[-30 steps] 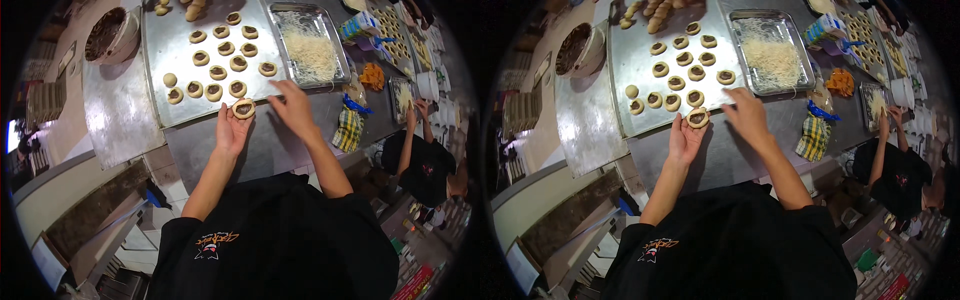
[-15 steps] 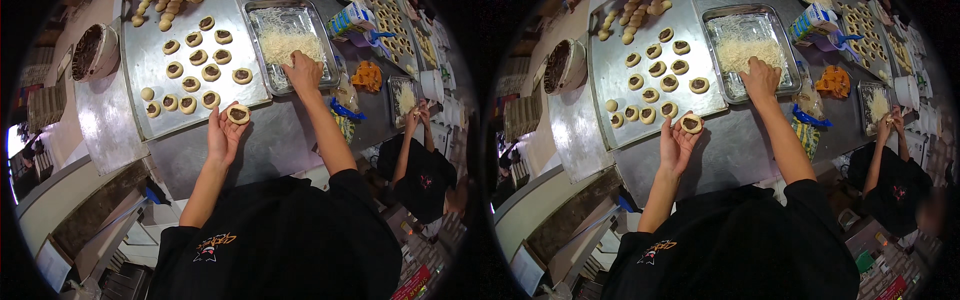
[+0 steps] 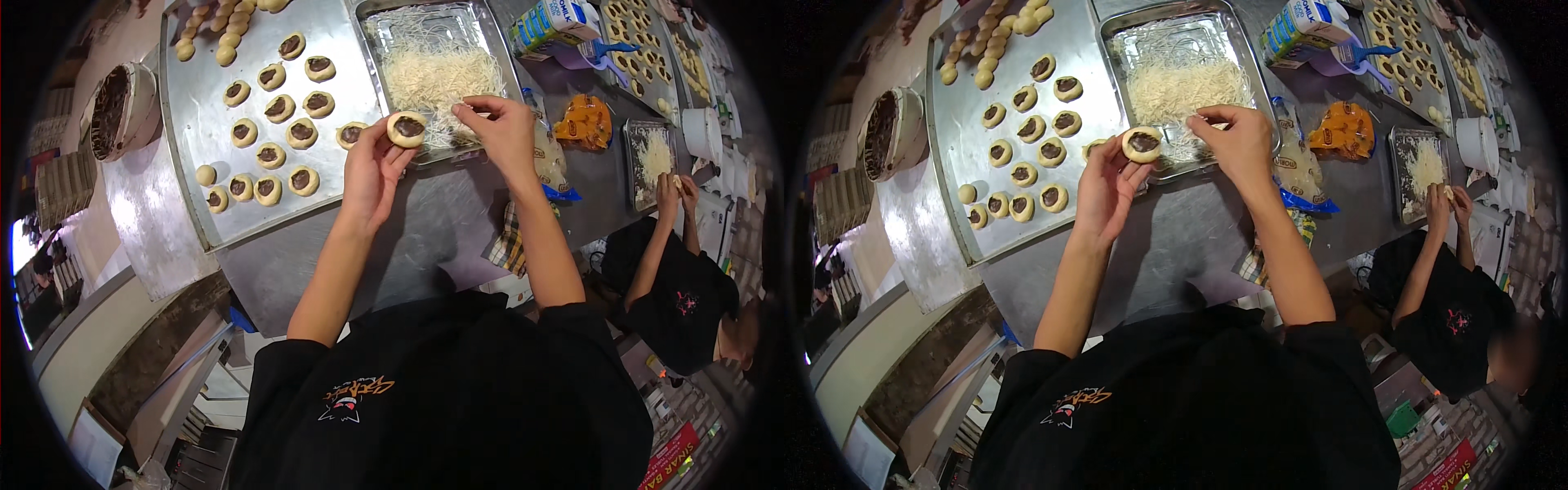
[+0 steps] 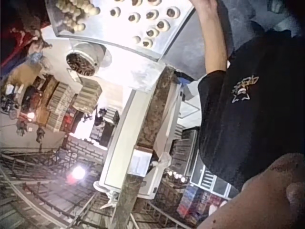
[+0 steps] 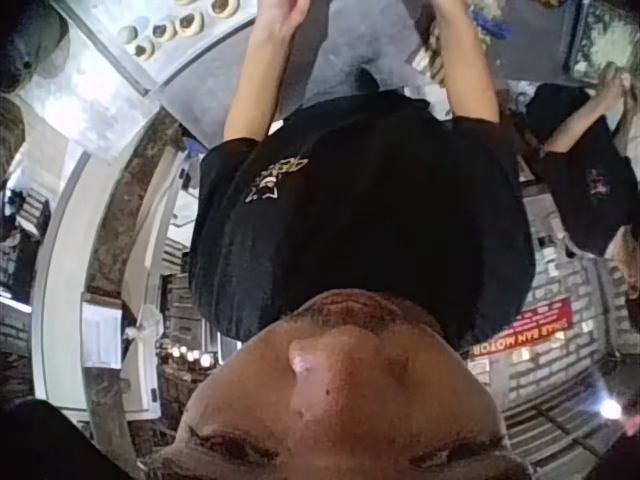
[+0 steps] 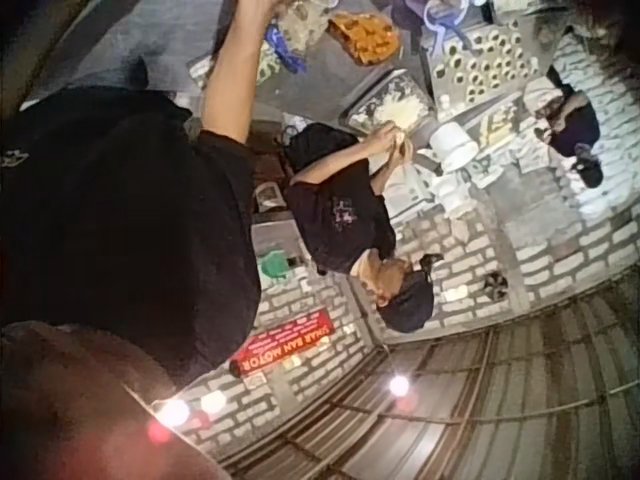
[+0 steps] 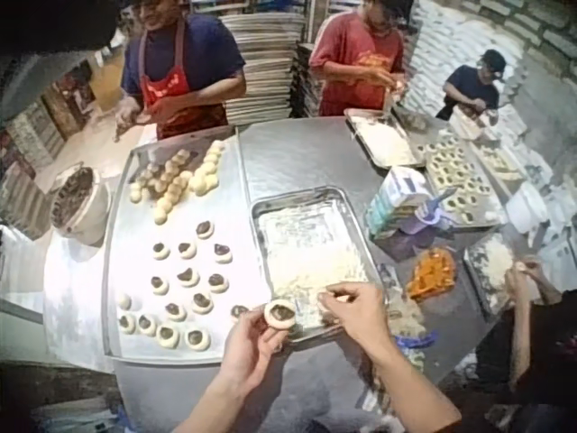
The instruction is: Preparing pastries by adding cheese filling and shaping dough on a tray.
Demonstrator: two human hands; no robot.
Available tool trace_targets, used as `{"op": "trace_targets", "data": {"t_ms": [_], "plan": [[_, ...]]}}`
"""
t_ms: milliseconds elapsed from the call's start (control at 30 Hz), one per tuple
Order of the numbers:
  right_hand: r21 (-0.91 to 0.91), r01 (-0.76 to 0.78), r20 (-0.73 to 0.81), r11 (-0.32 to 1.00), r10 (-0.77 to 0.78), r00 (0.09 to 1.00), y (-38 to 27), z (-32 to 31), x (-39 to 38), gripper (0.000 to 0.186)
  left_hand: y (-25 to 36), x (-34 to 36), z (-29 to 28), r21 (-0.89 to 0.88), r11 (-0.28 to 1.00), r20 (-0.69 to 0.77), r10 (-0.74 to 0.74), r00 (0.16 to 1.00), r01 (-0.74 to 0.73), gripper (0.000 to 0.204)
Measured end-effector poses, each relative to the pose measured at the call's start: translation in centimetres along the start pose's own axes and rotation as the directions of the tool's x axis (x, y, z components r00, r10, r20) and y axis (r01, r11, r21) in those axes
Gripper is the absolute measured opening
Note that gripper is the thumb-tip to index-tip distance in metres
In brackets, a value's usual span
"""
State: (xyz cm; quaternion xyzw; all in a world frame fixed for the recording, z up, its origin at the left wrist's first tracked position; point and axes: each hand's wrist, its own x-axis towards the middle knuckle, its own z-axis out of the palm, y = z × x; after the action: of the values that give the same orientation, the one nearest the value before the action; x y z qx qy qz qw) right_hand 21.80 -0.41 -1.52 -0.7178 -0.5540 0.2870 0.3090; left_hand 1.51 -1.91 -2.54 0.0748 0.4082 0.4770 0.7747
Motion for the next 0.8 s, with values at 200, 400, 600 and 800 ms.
{"op": "trace_targets", "data": {"t_ms": [200,400,600,800], "plan": [[0.208,-0.007,0.093,0.978,-0.013,0.996,-2.9,-0.6,-2.2,0.023,-1.3,0.7,1.8,0.043,0.998,0.081,-0.045,0.996,0.041,0.039],[-0.056,0.352,0.034,0.934,-0.351,0.936,-1.8,-0.9,-2.4,0.022,-1.3,0.7,2.2,0.060,0.997,0.134,-0.065,0.989,0.058,0.040],[0.199,0.071,0.090,0.977,-0.091,0.992,-0.1,-0.7,-1.6,0.020,-1.7,0.1,1.9,0.294,0.955,0.199,-0.032,0.980,-0.029,0.046],[-0.285,0.279,-0.030,0.917,-0.299,0.954,2.6,-0.4,-0.1,0.018,-0.9,-0.1,1.1,0.248,0.968,0.074,-0.038,0.997,0.018,0.050]]}}
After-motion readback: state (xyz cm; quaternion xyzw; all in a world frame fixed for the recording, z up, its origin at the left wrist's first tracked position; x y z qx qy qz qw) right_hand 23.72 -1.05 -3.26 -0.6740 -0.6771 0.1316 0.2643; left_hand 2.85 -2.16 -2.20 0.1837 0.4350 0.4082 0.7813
